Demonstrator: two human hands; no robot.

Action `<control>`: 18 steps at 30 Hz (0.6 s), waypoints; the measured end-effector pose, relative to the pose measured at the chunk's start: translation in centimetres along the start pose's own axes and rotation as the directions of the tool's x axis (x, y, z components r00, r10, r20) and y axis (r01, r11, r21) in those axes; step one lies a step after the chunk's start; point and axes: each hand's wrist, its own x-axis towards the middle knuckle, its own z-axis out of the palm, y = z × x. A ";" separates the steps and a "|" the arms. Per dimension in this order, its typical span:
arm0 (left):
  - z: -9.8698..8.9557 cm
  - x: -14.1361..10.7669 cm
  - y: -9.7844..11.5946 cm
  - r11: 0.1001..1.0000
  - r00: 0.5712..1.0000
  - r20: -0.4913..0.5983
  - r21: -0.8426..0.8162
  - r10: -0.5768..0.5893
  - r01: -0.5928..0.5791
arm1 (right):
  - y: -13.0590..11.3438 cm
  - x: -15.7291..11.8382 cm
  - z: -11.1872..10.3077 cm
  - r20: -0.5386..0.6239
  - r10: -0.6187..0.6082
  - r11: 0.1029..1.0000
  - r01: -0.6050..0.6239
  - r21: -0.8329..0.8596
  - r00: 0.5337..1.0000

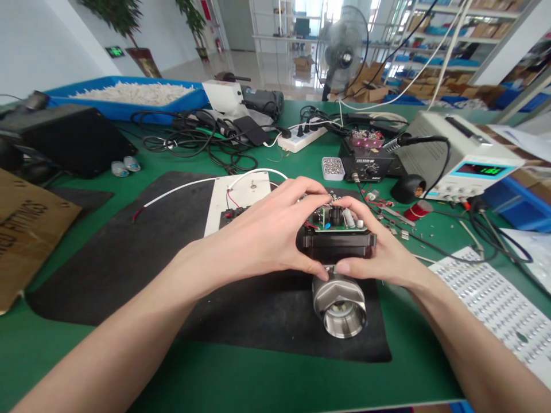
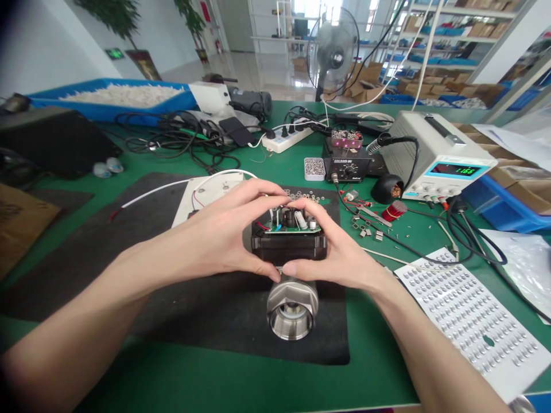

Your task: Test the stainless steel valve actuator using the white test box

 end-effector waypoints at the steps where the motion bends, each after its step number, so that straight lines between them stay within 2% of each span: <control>1: -0.1 0.0 0.1 1.000 1.000 0.001 0.003 -0.005 0.005 | 0.0 0.0 0.0 -0.006 -0.007 1.000 0.007 -0.015 1.000; 8: -1.1 -0.3 0.1 1.000 0.999 0.034 0.013 -0.008 0.008 | 0.2 -0.2 0.4 -0.059 -0.052 0.992 0.045 -0.119 0.997; 18: -1.7 -0.8 -0.1 0.999 0.998 0.056 0.032 -0.014 0.012 | -0.2 -0.2 0.7 -0.070 -0.054 0.995 0.048 -0.092 0.996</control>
